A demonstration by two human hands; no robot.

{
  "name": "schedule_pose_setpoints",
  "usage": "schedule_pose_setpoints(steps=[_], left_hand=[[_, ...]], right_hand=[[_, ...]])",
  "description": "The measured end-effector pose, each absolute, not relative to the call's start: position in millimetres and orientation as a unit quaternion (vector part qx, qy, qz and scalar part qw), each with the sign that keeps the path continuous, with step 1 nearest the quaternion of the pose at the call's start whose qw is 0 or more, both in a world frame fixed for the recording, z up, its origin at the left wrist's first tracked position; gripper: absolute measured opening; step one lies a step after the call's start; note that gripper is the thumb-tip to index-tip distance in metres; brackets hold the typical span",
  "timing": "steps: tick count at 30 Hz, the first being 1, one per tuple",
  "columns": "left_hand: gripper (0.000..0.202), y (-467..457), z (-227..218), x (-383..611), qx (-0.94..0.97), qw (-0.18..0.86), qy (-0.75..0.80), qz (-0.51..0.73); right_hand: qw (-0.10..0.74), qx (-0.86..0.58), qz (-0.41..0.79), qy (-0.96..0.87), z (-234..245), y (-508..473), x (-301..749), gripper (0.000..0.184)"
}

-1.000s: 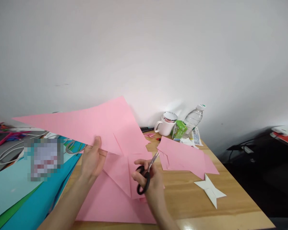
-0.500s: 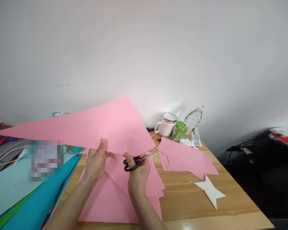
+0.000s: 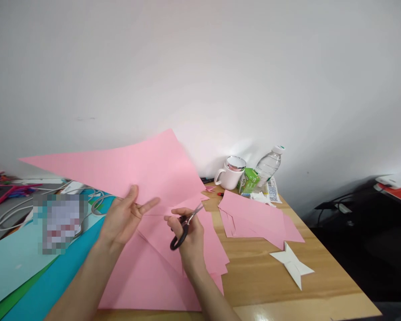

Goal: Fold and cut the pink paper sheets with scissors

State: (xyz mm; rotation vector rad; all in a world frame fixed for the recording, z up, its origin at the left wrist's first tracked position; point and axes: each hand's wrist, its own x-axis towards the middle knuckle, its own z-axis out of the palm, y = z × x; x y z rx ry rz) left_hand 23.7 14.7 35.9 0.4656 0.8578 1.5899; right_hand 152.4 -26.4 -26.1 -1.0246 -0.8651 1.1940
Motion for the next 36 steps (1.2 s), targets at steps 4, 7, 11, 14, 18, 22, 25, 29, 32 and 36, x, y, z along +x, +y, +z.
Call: schedule_pose_setpoints(steps=[4, 7, 11, 14, 18, 22, 25, 29, 32, 36], left_hand=[[0.028, 22.4, 56.6, 10.1, 0.172, 0.578, 0.386, 0.699], [0.031, 24.4, 70.2, 5.1, 0.159, 0.583, 0.402, 0.688], [0.032, 22.4, 74.8, 10.0, 0.162, 0.594, 0.410, 0.673], [0.032, 19.9, 70.3, 18.0, 0.178, 0.606, 0.393, 0.668], [0.032, 18.7, 67.2, 24.7, 0.186, 0.632, 0.372, 0.654], [0.028, 22.5, 75.1, 26.9, 0.135, 0.648, 0.401, 0.633], [0.020, 26.9, 82.5, 28.3, 0.080, 0.675, 0.436, 0.589], [0.017, 29.6, 83.1, 28.3, 0.068, 0.685, 0.428, 0.585], [0.021, 28.5, 76.6, 23.8, 0.098, 0.681, 0.401, 0.605], [0.031, 25.3, 69.2, 16.5, 0.219, 0.705, 0.340, 0.583]], right_hand=[[0.556, -0.411, 0.532, -0.488, -29.5, -38.5, 160.5, 0.036], [0.567, -0.430, 0.499, -0.495, -23.3, -40.7, 162.8, 0.024], [0.615, -0.452, 0.520, -0.384, -5.3, -26.6, 159.1, 0.025], [0.667, -0.397, 0.551, -0.307, 4.1, -11.7, 151.0, 0.032], [0.706, -0.377, 0.533, -0.275, 5.8, -2.7, 143.6, 0.039], [0.680, -0.415, 0.508, -0.328, 3.2, -5.0, 144.9, 0.030], [0.685, -0.420, 0.472, -0.363, 1.2, -6.0, 146.4, 0.025], [0.694, -0.432, 0.448, -0.362, -1.3, -5.2, 145.3, 0.022], [0.697, -0.432, 0.451, -0.352, -2.3, -5.4, 142.3, 0.021], [0.703, -0.427, 0.459, -0.337, -2.3, -6.1, 135.8, 0.018]])
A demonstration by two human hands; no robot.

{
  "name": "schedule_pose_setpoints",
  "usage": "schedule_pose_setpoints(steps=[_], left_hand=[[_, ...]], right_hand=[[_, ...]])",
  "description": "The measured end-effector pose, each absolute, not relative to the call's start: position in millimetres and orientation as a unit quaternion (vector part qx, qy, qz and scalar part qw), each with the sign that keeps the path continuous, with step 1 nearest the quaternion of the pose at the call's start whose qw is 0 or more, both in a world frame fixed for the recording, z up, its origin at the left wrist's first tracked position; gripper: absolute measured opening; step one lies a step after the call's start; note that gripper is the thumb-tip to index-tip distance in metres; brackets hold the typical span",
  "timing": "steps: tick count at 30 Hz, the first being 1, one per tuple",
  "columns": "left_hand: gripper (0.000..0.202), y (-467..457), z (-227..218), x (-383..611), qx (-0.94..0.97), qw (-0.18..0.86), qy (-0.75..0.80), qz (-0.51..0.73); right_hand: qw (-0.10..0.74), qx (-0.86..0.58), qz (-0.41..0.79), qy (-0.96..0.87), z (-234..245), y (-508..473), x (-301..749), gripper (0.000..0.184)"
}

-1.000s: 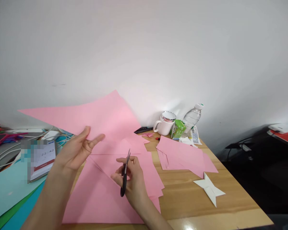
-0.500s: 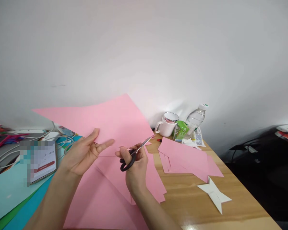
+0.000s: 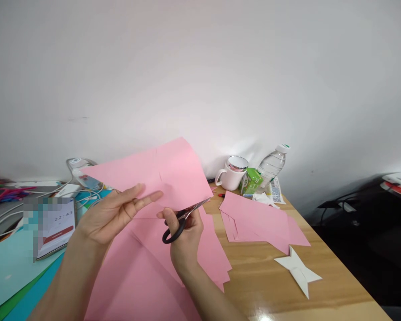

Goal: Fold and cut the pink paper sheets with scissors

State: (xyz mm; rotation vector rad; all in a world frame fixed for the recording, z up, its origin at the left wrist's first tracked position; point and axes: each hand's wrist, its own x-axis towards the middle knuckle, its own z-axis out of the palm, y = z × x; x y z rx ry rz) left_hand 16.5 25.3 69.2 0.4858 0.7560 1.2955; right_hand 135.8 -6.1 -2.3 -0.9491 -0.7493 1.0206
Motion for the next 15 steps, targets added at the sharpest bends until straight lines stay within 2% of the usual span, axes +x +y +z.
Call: schedule_pose_setpoints(steps=[5, 9, 12, 15], left_hand=[[0.037, 22.9, 67.3, 16.3, 0.318, 0.700, 0.339, 0.542], [0.038, 22.7, 71.3, 12.4, 0.351, 0.654, 0.383, 0.550], [0.034, 24.2, 76.1, 5.0, 0.352, 0.622, 0.406, 0.570], [0.033, 26.8, 78.1, -0.1, 0.354, 0.605, 0.415, 0.580]], right_hand=[[0.699, -0.412, 0.465, -0.354, -3.1, -6.8, 129.0, 0.017], [0.632, -0.406, 0.515, -0.413, -11.6, -11.4, 132.6, 0.019], [0.583, -0.398, 0.529, -0.472, -24.2, -16.0, 140.8, 0.033], [0.567, -0.392, 0.484, -0.540, -34.3, -20.6, 149.6, 0.046]])
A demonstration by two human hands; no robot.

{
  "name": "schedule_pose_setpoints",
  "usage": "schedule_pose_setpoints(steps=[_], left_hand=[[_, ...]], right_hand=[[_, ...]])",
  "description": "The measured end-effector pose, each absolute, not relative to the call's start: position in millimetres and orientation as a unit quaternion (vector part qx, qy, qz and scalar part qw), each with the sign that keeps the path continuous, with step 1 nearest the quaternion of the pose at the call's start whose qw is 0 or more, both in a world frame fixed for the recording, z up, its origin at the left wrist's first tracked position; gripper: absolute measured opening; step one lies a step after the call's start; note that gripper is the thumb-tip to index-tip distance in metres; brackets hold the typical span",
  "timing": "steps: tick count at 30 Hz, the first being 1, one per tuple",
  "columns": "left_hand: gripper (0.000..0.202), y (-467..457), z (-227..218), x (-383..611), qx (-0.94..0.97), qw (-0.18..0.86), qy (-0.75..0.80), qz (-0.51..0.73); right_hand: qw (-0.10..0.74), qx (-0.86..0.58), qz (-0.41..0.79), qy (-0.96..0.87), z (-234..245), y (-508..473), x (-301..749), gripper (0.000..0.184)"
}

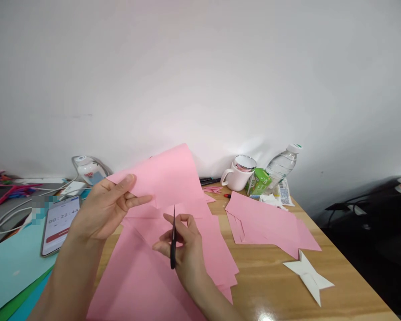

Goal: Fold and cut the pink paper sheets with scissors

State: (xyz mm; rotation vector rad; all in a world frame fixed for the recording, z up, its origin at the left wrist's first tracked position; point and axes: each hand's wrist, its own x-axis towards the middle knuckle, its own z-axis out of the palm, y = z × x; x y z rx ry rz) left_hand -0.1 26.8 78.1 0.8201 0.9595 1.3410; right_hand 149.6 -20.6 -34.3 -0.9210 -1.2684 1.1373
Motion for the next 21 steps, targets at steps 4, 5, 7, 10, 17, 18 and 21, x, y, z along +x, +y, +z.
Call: schedule_pose_setpoints(steps=[4, 5, 7, 10, 17, 18, 21], left_hand=[[0.039, 29.7, 76.7, 1.5, 0.353, 0.597, 0.409, 0.593], [0.042, 30.0, 76.1, 2.6, 0.351, 0.597, 0.407, 0.596], [0.048, 30.0, 75.2, 4.2, 0.354, 0.592, 0.406, 0.599], [0.041, 29.2, 73.3, 3.8, 0.384, 0.584, 0.422, 0.577], [0.041, 29.8, 70.6, 0.4, 0.395, 0.549, 0.467, 0.569], [0.043, 29.8, 71.4, 0.7, 0.390, 0.547, 0.467, 0.575], [0.038, 29.3, 74.2, 1.1, 0.382, 0.552, 0.463, 0.579]], right_hand=[[0.576, -0.371, 0.378, -0.622, -32.7, -25.4, 157.6, 0.053], [0.578, -0.364, 0.356, -0.638, -30.3, -26.0, 158.8, 0.053], [0.580, -0.353, 0.329, -0.656, -25.6, -26.0, 160.5, 0.051], [0.588, -0.353, 0.323, -0.653, -22.6, -23.5, 162.3, 0.048], [0.577, -0.394, 0.290, -0.654, -22.0, -19.5, 164.2, 0.052], [0.573, -0.392, 0.293, -0.658, -20.7, -19.9, 163.5, 0.051], [0.543, -0.399, 0.306, -0.672, -16.1, -21.9, 160.7, 0.048]])
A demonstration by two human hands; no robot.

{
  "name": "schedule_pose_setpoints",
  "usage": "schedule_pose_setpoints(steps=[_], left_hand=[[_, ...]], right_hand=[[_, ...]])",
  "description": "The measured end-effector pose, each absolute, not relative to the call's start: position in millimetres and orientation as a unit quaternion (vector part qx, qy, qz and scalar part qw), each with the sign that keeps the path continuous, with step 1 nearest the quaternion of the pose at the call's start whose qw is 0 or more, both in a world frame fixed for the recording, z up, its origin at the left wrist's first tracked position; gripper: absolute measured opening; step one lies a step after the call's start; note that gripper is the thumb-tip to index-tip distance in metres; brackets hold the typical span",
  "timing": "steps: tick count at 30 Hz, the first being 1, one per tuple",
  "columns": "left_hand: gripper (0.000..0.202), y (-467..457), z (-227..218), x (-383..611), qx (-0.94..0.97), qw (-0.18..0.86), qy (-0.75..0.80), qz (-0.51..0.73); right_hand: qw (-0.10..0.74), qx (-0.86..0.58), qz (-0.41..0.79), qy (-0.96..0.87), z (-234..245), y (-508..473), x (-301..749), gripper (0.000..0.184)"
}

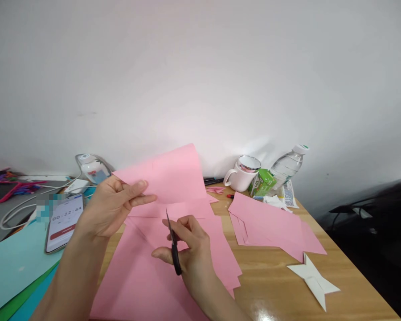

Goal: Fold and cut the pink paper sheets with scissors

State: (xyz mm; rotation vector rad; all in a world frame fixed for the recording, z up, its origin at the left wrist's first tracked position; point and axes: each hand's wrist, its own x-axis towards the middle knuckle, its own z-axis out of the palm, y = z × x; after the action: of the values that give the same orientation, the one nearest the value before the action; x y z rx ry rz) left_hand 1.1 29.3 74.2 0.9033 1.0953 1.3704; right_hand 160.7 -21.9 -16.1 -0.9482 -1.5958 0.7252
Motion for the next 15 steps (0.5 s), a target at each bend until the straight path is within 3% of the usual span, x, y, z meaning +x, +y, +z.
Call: schedule_pose_setpoints(steps=[4, 7, 11, 15], left_hand=[[0.027, 29.2, 73.5, -0.7, 0.414, 0.525, 0.502, 0.549], [0.031, 30.1, 70.8, -1.7, 0.433, 0.483, 0.527, 0.549], [0.019, 29.7, 71.0, 0.1, 0.430, 0.474, 0.506, 0.578], [0.021, 27.0, 73.1, 1.8, 0.435, 0.488, 0.456, 0.604]], right_hand=[[0.480, -0.434, 0.378, -0.662, -8.1, -27.0, 158.3, 0.043], [0.436, -0.443, 0.459, -0.635, 0.0, -30.4, 156.3, 0.036], [0.418, -0.387, 0.565, -0.597, 9.0, -27.6, 150.9, 0.027], [0.412, -0.354, 0.628, -0.557, 16.5, -18.7, 146.1, 0.032]])
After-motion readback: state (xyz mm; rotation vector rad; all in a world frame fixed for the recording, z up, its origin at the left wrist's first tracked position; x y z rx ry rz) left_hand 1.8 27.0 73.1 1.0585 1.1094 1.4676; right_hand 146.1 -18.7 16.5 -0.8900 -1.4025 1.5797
